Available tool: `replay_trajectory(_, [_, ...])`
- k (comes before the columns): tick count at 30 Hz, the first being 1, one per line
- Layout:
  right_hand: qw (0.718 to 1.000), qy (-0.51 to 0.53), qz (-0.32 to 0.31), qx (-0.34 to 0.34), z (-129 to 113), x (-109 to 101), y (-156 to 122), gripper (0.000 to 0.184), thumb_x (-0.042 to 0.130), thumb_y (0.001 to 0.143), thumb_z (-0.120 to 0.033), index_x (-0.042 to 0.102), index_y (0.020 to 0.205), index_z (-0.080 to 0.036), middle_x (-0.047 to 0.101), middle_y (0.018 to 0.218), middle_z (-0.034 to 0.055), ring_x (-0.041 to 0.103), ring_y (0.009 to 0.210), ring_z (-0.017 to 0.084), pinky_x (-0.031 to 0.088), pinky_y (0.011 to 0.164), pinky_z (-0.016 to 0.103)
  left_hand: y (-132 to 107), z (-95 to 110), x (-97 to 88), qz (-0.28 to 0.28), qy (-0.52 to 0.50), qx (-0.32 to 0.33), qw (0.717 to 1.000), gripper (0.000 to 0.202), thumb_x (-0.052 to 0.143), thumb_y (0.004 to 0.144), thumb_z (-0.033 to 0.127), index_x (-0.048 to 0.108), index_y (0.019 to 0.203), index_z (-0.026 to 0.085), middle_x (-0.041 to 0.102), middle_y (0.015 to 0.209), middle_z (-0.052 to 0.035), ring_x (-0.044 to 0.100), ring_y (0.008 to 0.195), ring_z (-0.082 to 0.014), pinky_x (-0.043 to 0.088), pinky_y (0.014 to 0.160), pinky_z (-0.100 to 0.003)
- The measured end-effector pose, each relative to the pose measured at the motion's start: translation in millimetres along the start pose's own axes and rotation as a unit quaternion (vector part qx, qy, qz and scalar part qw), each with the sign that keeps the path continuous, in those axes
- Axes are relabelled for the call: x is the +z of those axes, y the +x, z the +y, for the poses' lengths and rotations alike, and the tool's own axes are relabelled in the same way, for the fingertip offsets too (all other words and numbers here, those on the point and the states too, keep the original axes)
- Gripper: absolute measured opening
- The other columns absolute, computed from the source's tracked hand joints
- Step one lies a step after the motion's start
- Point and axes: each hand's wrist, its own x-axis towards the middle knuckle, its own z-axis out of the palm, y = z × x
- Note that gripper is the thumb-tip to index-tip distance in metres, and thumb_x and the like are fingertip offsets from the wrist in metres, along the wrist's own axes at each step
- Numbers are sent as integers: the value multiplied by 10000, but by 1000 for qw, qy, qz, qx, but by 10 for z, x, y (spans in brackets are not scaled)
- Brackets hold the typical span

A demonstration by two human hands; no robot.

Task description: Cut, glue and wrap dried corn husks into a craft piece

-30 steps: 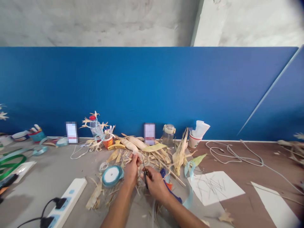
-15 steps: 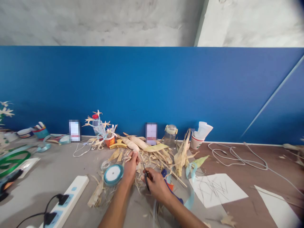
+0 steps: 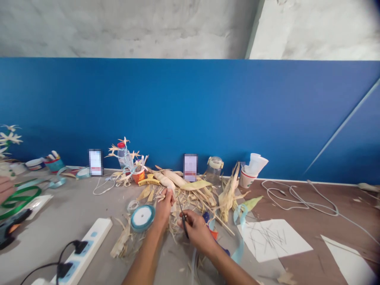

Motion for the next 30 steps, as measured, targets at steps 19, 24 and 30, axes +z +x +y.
replay_trajectory(19, [999,35,4,0,32,-15,21,214,545,731,-290,625,860,-140,428,602,-43,357,545,113,289,511,233,-15,-156,70,-53,45,-8,998,355,399,869,477,444,608,241,455,493,56,465,502,-149,345,580,-276])
replay_trajectory(24, [998,61,4,8,22,-5,22,200,543,740,-286,637,854,-151,400,557,-59,336,512,104,275,477,218,-51,-91,83,-58,35,-11,998,381,396,869,505,438,599,240,441,491,56,461,509,-149,340,577,-273])
replay_trajectory(30, [996,85,3,8,-5,-4,12,201,578,737,-322,637,844,-163,429,567,-52,340,514,102,293,486,217,-35,-138,88,-54,8,-13,998,396,420,863,521,451,599,228,443,495,51,452,503,-144,339,570,-276])
